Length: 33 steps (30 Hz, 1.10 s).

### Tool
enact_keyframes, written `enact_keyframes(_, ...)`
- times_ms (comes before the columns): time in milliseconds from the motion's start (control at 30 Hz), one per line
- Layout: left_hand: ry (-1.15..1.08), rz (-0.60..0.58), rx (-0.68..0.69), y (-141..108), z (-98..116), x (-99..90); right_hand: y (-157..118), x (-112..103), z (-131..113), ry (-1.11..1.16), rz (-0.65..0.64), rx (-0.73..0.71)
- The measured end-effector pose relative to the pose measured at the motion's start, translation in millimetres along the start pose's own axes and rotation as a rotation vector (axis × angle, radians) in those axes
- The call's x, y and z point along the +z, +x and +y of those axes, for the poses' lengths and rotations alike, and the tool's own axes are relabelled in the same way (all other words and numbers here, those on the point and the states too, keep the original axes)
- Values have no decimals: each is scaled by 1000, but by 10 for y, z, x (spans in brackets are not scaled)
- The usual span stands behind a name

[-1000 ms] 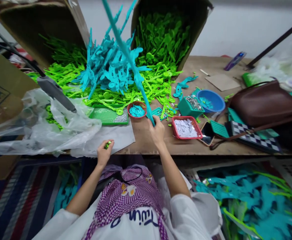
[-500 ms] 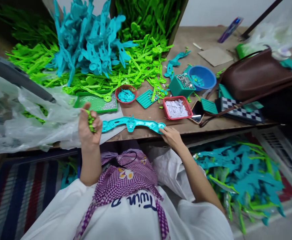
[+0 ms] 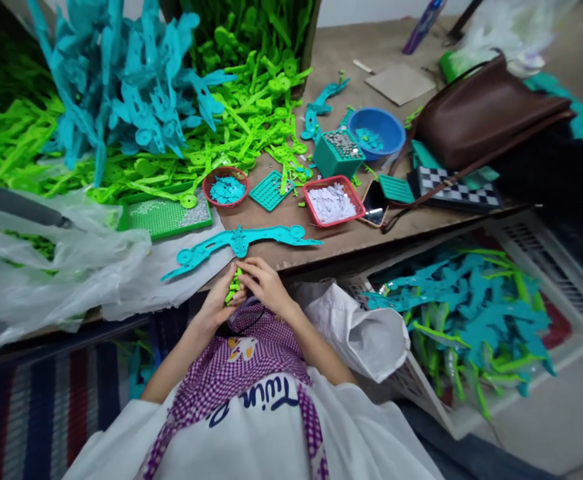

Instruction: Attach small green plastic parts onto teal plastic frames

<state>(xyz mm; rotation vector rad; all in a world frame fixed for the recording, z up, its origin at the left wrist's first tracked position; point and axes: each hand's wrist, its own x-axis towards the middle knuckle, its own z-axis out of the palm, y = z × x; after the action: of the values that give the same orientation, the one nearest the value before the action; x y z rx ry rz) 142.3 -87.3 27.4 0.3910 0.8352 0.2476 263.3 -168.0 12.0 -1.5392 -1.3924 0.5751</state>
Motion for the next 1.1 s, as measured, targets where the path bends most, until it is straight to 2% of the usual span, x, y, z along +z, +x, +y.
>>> enact_keyframes(67,125,-21,19,23,-69,17,-40,20,-5,96,-4,45)
enact_keyframes(133,234,-72,13,51,-142,35,-82,-34,25,173,80,103)
enact_keyframes(233,418,-160,52,99,-178,101,-134,-205,122,327,414,261)
enact_keyframes(300,644,-164,247,137,-88,165,-188,-393,205,398,640,380)
enact_keyframes(367,942,-92,595,211,103,237,-252,-623,281,416,745,472)
enact_keyframes(433,1243,2,935,358,342,314,-271,-833,349,397,734,517)
enact_keyframes(467,1380,40,1045,463,455,352,-247,-908,384,377,706,519)
enact_keyframes(500,1514,68,1094,581,552,386,-201,-957,422,348,676,510)
enact_keyframes(533,1652,96,1087,705,624,414,-137,-980,464,311,650,495)
enact_keyframes(600,1921,140,969,923,685,440,-6,-964,554,225,618,468)
enact_keyframes(700,2188,171,771,1062,613,401,52,-898,651,165,600,489)
enact_keyframes(800,2280,206,689,1007,490,333,-56,-896,642,217,590,476)
enact_keyframes(900,2303,228,666,931,425,319,-76,-994,611,173,592,390)
enact_keyframes(1000,2320,217,665,926,450,341,93,-1119,681,-13,550,335)
enact_keyframes(1100,2346,133,676,972,549,337,264,-1184,797,-194,422,296)
